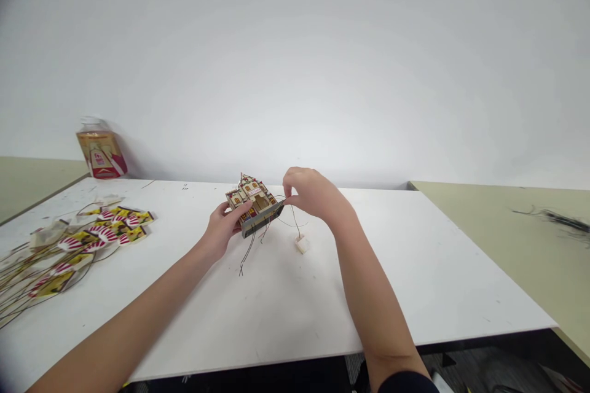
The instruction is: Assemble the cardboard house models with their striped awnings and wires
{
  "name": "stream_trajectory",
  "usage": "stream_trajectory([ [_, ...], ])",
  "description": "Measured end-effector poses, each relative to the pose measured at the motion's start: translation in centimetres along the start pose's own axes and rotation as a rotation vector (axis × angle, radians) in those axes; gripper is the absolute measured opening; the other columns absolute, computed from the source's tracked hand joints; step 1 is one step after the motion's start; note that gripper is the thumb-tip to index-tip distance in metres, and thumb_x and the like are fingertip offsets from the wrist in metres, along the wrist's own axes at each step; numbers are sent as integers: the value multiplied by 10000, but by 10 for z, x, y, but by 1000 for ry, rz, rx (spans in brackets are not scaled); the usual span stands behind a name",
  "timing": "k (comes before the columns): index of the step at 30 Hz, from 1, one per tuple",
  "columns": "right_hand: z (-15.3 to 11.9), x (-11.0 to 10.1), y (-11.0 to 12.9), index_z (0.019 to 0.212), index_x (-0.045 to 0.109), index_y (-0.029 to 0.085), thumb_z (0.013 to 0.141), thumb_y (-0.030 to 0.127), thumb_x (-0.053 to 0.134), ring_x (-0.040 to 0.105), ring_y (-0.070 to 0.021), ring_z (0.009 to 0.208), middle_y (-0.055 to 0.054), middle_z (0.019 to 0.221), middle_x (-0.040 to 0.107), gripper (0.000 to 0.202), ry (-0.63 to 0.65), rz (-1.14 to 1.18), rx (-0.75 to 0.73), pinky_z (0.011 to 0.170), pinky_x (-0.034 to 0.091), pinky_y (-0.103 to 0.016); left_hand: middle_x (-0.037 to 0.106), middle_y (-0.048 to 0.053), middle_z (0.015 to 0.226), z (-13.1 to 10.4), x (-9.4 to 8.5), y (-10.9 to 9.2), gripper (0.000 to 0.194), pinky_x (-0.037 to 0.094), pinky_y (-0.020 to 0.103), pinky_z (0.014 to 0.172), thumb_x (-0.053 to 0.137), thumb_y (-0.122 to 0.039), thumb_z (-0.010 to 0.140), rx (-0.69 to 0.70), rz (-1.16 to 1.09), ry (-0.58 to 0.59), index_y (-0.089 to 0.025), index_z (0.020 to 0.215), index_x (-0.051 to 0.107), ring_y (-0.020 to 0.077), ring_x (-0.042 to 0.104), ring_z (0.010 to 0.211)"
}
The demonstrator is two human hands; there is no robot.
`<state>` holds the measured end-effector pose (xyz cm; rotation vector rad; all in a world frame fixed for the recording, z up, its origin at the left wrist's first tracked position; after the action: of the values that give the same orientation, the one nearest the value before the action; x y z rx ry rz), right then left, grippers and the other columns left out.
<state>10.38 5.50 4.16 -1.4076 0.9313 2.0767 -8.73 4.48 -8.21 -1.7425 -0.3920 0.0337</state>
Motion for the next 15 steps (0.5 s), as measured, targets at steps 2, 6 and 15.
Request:
stream_trajectory([
  [2, -7, -11, -3, 731, 535, 179, 805, 182, 609, 526, -131, 806, -16, 921, 589, 105, -51, 15, 18, 666, 369, -247, 674, 128, 1002, 0, 0, 1, 639, 554, 291, 631, 814, -423, 566, -15, -10, 3, -145, 1074, 544, 200, 677, 763],
  [6, -21, -31, -4, 753, 505, 186, 835, 188, 557, 539, -148, 824, -32, 915, 593, 97, -176, -7, 47, 672, 372, -261, 676, 128, 1001, -1, 0, 1, 633, 547, 289, 640, 802, -423, 590, -39, -13, 15, -145, 1092, 536, 191, 674, 745],
  [15, -35, -47, -6, 759, 459, 197, 882, 234, 481, 562, -154, 817, -30, 907, 613, 131, -317, 51, 135, 621, 376, -249, 673, 119, 1005, -2, 4, 4, 554, 544, 256, 628, 778, -435, 625, -66, -108, 94, -135, 1047, 582, 153, 659, 714],
])
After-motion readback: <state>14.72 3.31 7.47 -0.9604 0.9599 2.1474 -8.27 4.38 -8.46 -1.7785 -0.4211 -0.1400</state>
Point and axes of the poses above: each hand's wrist, its own z-axis towards the middle knuckle, its own x-axis out of the palm, y = z × x, the point moved 4 cm from there along z, towards the middle knuckle
